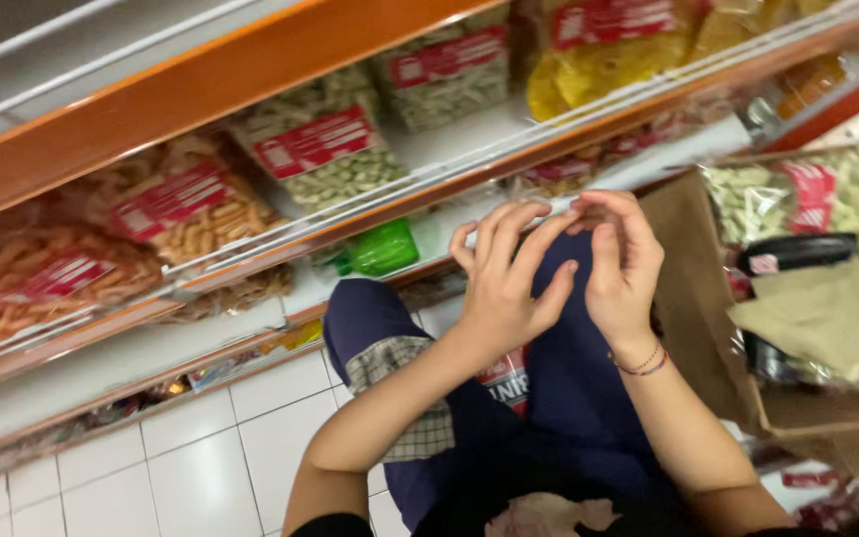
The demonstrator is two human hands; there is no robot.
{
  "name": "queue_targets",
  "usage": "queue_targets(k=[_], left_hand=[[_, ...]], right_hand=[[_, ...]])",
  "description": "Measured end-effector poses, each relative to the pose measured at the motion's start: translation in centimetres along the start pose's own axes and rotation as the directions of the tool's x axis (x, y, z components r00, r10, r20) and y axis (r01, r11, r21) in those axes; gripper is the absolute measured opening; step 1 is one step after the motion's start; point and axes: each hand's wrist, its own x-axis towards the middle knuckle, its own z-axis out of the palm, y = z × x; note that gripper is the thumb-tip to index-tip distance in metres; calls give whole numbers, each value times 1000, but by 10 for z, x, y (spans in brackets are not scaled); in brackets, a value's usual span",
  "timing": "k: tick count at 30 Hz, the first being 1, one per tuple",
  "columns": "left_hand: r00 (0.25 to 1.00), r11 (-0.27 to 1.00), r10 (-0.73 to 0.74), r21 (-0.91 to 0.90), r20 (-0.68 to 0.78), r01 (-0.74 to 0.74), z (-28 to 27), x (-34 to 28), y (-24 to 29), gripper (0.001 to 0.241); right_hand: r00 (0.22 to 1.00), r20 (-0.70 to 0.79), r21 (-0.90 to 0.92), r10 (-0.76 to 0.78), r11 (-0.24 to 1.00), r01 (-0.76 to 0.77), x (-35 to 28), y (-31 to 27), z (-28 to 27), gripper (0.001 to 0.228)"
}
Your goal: The person wipes down grocery store shelves and individual snack bags using a cloth, then rearranges the bags on the shelves.
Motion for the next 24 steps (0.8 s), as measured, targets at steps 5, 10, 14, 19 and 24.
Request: queue_targets(k=[5,10,14,19,24], left_hand=[[968,982,149,-150,203,-119,71,11,39,55],[932,971,170,-214,319,-103,164,20,49,54],[905,979,-31,-169,425,113,248,31,32,71],[783,901,-370,-10,500,433,320,45,9,89],[751,893,-405,51,522,447,326,58,-4,68]], right_hand=[[985,-170,-140,20,989,-44,-27,-22,-99,29],[907,-410,-142,90,977,-161,-51,-14,-177,29],[855,-514,-558,-71,784,-270,-63,-8,-214,18],[846,-526,-717,-90,582,-384,-64,-1,-243,28],[869,-484,-738,-102,581,-343,-58,11,-252,29]])
